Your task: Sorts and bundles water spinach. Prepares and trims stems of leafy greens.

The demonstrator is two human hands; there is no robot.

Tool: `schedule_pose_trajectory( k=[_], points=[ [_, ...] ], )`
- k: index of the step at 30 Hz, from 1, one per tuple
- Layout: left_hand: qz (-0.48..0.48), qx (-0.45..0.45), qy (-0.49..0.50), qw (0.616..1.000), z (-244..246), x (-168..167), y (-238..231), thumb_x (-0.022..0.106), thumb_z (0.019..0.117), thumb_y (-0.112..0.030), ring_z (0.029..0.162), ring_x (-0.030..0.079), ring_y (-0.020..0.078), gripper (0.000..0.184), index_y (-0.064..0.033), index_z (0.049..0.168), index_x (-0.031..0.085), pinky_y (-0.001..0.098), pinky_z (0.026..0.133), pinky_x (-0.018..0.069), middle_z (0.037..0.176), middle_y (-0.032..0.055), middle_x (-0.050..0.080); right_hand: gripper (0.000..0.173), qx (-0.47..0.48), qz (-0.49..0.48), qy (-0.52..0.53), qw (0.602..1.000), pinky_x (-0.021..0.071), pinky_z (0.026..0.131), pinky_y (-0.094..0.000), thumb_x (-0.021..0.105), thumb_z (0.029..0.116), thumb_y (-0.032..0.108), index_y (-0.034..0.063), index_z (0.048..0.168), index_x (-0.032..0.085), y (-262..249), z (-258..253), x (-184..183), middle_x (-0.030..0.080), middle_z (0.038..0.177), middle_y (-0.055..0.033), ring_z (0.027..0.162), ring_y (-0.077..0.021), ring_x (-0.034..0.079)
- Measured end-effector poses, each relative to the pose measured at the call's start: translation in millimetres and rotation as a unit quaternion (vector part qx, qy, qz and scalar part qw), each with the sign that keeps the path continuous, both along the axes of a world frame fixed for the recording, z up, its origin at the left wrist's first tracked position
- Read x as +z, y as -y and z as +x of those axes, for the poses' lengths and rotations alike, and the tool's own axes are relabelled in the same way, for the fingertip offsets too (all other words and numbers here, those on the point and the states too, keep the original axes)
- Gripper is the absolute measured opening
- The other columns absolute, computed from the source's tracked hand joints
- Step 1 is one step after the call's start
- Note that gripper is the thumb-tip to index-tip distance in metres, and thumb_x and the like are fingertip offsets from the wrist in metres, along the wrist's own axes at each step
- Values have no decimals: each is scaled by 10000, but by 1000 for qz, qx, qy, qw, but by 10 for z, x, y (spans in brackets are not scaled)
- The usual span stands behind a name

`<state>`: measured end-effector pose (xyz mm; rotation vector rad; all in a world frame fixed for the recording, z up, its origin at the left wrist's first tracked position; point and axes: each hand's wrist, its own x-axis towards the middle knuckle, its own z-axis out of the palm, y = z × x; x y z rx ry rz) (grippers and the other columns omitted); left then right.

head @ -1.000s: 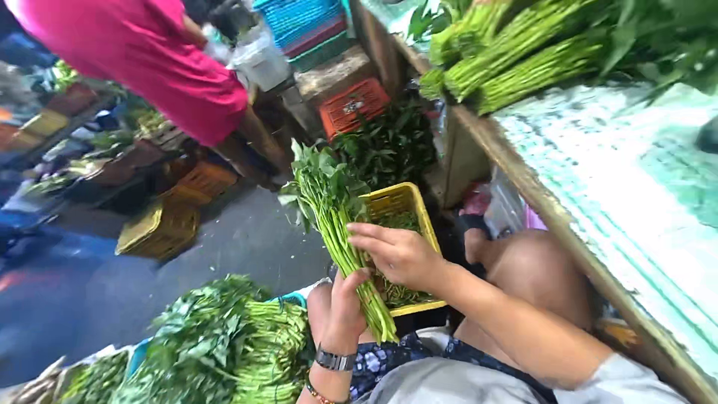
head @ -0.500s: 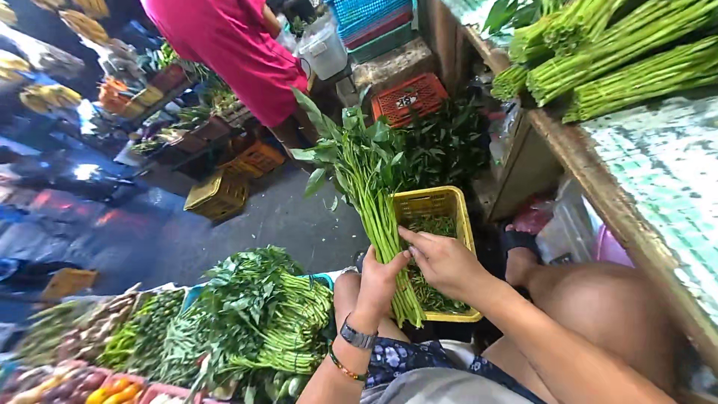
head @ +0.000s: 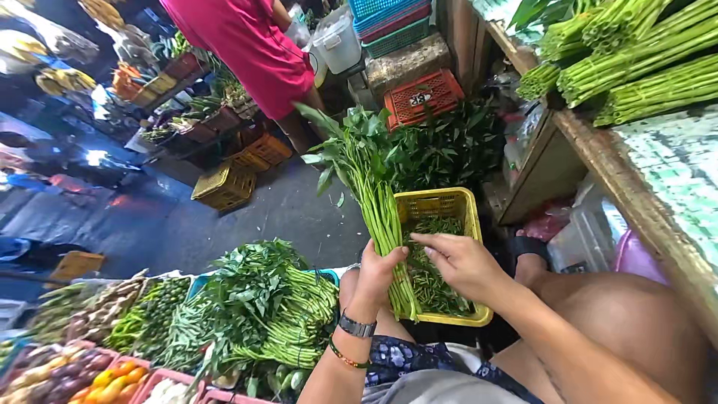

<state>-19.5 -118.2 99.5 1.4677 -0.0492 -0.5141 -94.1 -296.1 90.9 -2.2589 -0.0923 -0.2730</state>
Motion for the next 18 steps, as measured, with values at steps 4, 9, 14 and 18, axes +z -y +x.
schedule_pose_trajectory(
  k=[4,9,14,18],
  points=[
    [-84,-47,-26,995,-12,-79,-75,660,927,-205,655,687,246,529,40,1333,426,379,567,620,885,168,663,349,-59,-38,-73,995,416,1115,-582,557,1048,274,161,1354,680,152,128,-77,623,1371,-127,1328,-347,535],
    [-164,-120,4,979,32,-100,-204,711,866,-491,995,687,248,671,-97,1391,570,436,889,584,1154,132,682,269,-85,46,36,995,586,922,-440,587,1037,264,140,1237,719,58,69,-85,686,1230,-46,1076,-189,683],
    [-156,-76,4,985,-39,8,-195,796,794,-457,842,733,115,451,-153,1114,703,315,782,623,932,44,754,443,1,146,95,985,603,776,-293,565,1043,263,182,1478,544,-166,15,-55,543,1469,-25,1004,-96,665],
    [-156,-98,-25,983,-16,-74,-217,834,781,-492,904,737,153,575,-135,1197,661,360,842,616,989,67,753,389,17,117,87,989,597,919,-347,519,1077,289,138,1426,604,-162,63,-144,657,1269,-59,1065,-129,679]
  ],
)
